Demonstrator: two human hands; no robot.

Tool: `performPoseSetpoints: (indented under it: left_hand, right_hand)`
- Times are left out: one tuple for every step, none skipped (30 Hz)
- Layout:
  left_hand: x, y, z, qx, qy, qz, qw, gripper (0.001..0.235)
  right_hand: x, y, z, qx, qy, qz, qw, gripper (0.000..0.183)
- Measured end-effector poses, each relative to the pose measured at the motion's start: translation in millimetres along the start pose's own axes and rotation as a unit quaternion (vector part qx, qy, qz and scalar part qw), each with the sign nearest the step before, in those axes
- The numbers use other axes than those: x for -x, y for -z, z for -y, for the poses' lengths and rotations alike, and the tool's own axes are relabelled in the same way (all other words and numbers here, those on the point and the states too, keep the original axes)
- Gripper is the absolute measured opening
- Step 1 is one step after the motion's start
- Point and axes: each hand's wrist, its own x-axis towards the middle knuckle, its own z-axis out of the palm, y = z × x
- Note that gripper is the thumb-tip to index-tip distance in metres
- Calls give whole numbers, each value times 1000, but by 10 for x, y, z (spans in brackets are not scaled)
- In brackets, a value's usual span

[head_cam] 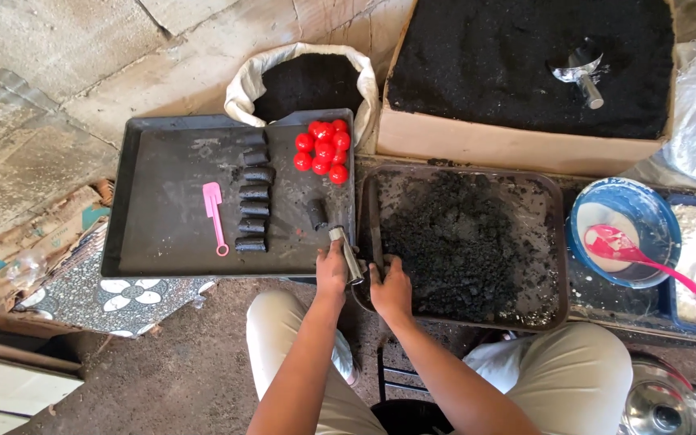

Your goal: The person scoops black granular material into a cylindrical metal mold, packs it down, and uses a wooden stick to push the formed cylinder onto a tray. They repeat this process, arranging the black cylinders next to red spherical objects.

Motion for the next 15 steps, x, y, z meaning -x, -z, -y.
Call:
performPoseSetpoints:
  left_hand:
    - [-4, 7, -6, 1, 2, 0, 1000, 98]
    - [-8, 11, -9, 14, 1, -3, 1000, 98]
    - [-6, 10, 4, 26, 0, -5, 1000, 99]
    - [23, 3, 37, 26, 3, -5, 1000, 99]
    - [34, -16, 32, 32, 3, -3, 999, 102]
    - [49, -35, 24, 38, 2, -2, 999, 105]
    - [75, -60, 2, 39, 3, -1, 999, 105]
    - [101, -82, -20, 35, -3, 2, 999, 106]
    - [127, -94, -41, 31, -8, 5, 999, 107]
    - [192, -105, -71, 33, -9, 4, 999, 107]
    - [256, -116, -108, 31, -7, 10, 999, 107]
    - [321, -131, -144, 29, -5, 17, 999, 108]
    - [479, -188, -237, 28, -4, 19, 999, 108]
    - [637, -245, -330, 27, -6, 19, 999, 103]
    - [779, -290, -456, 28, -12, 17, 999, 98]
  right_hand:
    - [7, 15, 21, 2, -1, 1, 1000, 48]
    - [15, 31, 40, 34, 6, 0, 999, 46]
    - [35, 50, 42, 67, 10, -2, 998, 45]
    - [54, 44, 21, 69, 8, -2, 998, 45]
    - [36, 43, 24, 75, 2, 1, 997, 44]
    - [20, 44, 29, 81, -3, 5, 997, 46]
    - [22, 48, 37, 82, -3, 4, 997, 46]
    - [26, 50, 45, 77, 7, -4, 997, 42]
    - [30, 43, 58, 72, 19, -12, 997, 39]
    - [32, 41, 31, 73, 20, -11, 997, 39]
    - [30, 42, 9, 58, 34, -21, 998, 39]
    - [27, 45, -15, 43, 48, -30, 997, 40]
    - [29, 113, -90, 44, 46, -31, 997, 40]
    - [32, 182, -165, 2, 25, -39, 999, 38]
    - [1, 238, -207, -41, 8, -46, 998, 42]
